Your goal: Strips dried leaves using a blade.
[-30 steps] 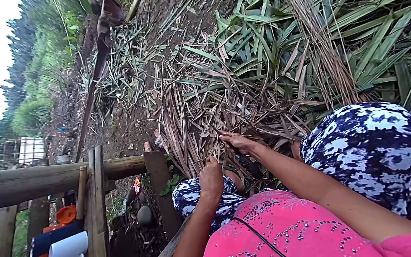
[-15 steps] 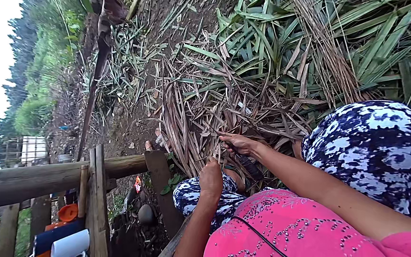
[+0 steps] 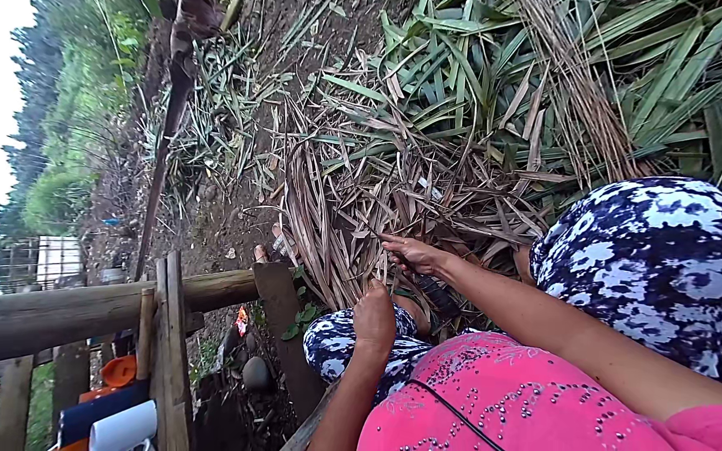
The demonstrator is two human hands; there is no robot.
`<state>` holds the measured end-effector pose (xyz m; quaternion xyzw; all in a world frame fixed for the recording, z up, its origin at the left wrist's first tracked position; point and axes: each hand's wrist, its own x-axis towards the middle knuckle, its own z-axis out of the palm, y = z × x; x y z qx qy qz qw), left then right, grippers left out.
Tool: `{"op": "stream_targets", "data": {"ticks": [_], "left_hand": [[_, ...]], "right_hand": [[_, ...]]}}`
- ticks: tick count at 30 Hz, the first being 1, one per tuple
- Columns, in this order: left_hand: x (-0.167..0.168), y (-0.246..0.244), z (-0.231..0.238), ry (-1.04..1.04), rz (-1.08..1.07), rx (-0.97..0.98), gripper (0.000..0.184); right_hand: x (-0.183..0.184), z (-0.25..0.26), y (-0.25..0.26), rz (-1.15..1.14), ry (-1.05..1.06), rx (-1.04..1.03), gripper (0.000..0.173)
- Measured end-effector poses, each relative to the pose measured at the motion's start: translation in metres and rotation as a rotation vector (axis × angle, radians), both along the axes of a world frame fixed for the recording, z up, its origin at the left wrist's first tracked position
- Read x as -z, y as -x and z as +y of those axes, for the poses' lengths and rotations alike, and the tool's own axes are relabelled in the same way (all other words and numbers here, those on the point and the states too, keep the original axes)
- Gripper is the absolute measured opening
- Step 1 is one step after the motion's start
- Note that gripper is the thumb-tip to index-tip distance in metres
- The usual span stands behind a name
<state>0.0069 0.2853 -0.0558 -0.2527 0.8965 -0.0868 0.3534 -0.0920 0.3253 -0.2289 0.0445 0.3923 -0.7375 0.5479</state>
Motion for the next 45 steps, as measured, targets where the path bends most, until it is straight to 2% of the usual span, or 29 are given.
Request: {"op": "stream_targets", "data": {"ticks": [17,25,33,37,39,41,42,45], "left_hand": [[-0.017,-0.009,0.014,-0.044,0.006,0.043,0.037],[-0.025,-0.027,0.013,-0.074,0.167,0.122,0.035],[-0.037,-0.038,0.001,-0.175,0.202,0.135,0.034],[-0.042,-0.048,0.001,-0.24,0.304,0.181,0.035],[-0.039,-0.05,-0.005,-0.281,0.438,0.182,0.033],[-0.035,-0.039,-0.019,-0.36,0.517,0.092,0.032],[-0.034,-0.027,-0.028,-0.407,0.507,-0.011,0.032],[-0.021,0.005,-0.059,-0.607,0.517,-0.313,0.029]], "right_hand": [[0.018,-0.003,0.008,-0.045,-0.02,0.074,0.048],[0.018,0.005,0.019,-0.097,-0.019,0.127,0.045],[0.014,0.015,0.033,-0.151,0.0,0.149,0.047],[0.023,0.016,0.034,-0.133,-0.06,0.177,0.046],[0.024,0.017,0.036,-0.169,-0.064,0.21,0.046],[0.016,0.02,0.037,-0.251,-0.024,0.269,0.032],[0.01,0.022,0.037,-0.272,0.061,0.268,0.026],[-0.012,0.031,0.032,-0.115,0.445,0.117,0.044]]}}
